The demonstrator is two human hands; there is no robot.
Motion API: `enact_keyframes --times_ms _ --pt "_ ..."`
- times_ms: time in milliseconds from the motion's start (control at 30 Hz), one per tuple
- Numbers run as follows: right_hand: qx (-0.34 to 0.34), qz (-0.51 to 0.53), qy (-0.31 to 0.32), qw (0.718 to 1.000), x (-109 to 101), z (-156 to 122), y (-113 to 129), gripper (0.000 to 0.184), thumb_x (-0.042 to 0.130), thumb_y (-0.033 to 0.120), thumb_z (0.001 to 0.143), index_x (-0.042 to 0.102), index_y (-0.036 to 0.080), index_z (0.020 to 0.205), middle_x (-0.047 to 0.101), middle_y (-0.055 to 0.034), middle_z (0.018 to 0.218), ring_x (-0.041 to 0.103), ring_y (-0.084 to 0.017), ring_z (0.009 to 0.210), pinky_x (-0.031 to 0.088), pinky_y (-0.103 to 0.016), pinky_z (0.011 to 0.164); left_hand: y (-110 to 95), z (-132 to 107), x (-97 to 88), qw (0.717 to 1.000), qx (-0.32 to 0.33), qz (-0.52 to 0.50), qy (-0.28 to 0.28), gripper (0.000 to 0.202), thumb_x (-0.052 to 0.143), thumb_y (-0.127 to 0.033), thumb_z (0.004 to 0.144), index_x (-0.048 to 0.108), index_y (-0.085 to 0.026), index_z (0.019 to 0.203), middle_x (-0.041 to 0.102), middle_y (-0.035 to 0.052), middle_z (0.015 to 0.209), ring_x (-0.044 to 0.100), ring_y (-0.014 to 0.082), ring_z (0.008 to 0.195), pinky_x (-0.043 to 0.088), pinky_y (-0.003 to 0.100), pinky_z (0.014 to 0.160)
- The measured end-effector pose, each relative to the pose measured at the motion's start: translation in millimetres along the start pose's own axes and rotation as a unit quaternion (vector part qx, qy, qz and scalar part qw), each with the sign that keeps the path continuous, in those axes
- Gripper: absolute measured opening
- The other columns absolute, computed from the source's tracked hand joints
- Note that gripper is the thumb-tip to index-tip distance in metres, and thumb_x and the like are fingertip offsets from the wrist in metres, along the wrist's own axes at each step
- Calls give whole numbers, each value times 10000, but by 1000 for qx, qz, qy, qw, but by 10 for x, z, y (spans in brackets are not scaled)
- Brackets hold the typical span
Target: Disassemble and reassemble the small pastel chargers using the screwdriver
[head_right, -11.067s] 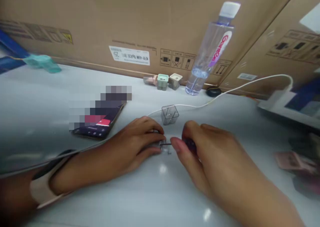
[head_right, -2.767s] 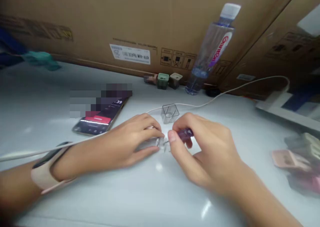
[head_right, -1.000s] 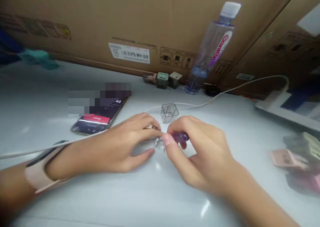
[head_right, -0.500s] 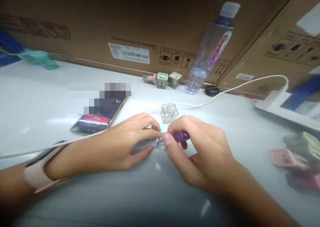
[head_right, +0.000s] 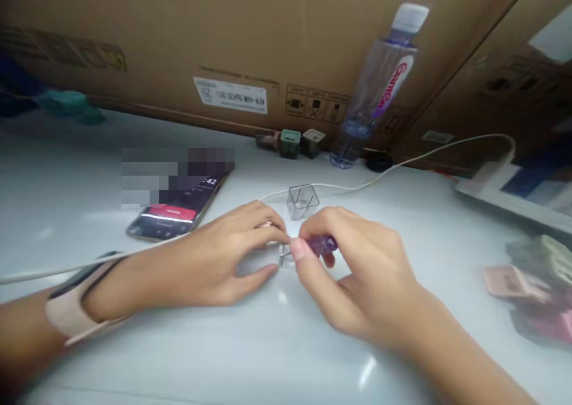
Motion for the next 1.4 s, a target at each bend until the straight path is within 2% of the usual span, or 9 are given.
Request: enact_keyframes --times_ms 167,600,833,1400 --pt "4 5 -1 1000 5 -1 -10 178 642 100 929 564 250 875 681 35 677 633 -119 545 474 -238 537 22 1 6 1000 2 -16 -3 190 670 -230 997 691 -194 1183 684 111 1222 635 286 1195 516 424 1086" --pt "4 11 6 1000 -4 -13 -25 197 619 84 929 545 256 869 668 39 663 608 -126 516 459 -248 510 39 0 12 1000 -8 -22 8 149 683 -240 1018 694 -210 1163 689 96 1216 631 291 1190 516 454 1075" --pt "6 0 1 1000 -53 9 -13 197 634 101 914 541 256 835 634 63 608 556 -105 459 395 -244 464 36 2 8 1000 -12 -25 1 148 675 -228 1024 701 -193 1165 694 102 1209 634 283 1190 511 430 1082" --pt "4 -18 -16 1000 1 10 -8 184 626 106 926 551 264 872 673 41 642 609 -121 498 473 -240 485 48 -6 18 1000 -14 -23 4 177 686 -242 1022 696 -202 1195 690 96 1234 625 286 1224 503 438 1102"
Point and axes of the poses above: each hand's wrist, its own z-axis towards the middle knuckle, its own x-axis out of the palm, y = z × x, the point moved 4 cm from there along z, towards the middle knuckle
